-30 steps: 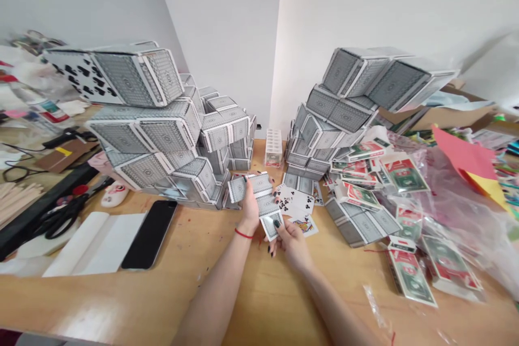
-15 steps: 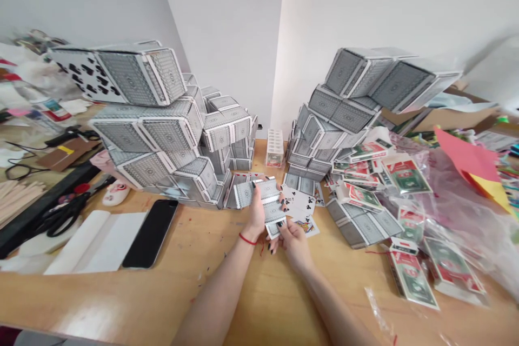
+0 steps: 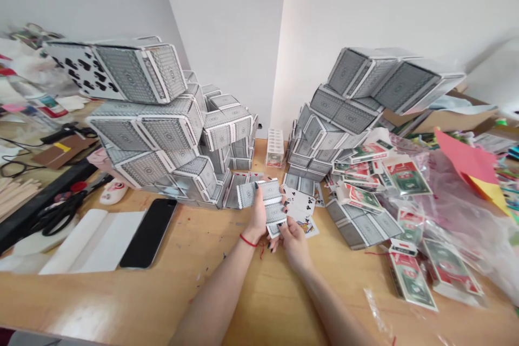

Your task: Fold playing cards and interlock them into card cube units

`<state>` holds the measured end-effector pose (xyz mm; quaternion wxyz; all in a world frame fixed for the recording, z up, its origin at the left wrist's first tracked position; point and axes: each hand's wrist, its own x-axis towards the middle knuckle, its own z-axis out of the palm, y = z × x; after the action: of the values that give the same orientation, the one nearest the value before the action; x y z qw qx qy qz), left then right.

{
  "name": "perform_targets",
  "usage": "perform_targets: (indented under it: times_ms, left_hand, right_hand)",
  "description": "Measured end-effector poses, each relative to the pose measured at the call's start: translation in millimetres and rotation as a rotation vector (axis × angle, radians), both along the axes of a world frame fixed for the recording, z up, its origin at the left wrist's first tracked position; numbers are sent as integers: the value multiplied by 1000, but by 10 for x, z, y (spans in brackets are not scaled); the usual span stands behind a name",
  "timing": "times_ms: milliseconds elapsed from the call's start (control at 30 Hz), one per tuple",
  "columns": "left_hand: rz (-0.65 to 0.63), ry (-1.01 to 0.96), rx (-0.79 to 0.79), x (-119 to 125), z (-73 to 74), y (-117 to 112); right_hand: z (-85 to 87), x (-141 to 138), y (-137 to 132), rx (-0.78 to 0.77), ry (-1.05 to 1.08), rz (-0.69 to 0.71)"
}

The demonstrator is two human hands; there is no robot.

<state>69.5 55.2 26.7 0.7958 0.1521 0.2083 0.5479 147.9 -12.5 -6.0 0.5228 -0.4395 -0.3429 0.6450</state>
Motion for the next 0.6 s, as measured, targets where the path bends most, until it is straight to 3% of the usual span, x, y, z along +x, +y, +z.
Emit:
perform_targets:
  times_ms: [233, 400, 600]
  left_hand:
    - [-39, 119, 26, -2, -83, 10]
    - [-151, 98, 135, -55, -53, -44]
    - [-258, 86, 256, -243, 7, -162]
  right_hand:
    - [58, 97, 27, 17, 108, 38]
    - [90, 160, 59, -48, 58, -108]
    - [148, 273, 102, -114, 101, -132]
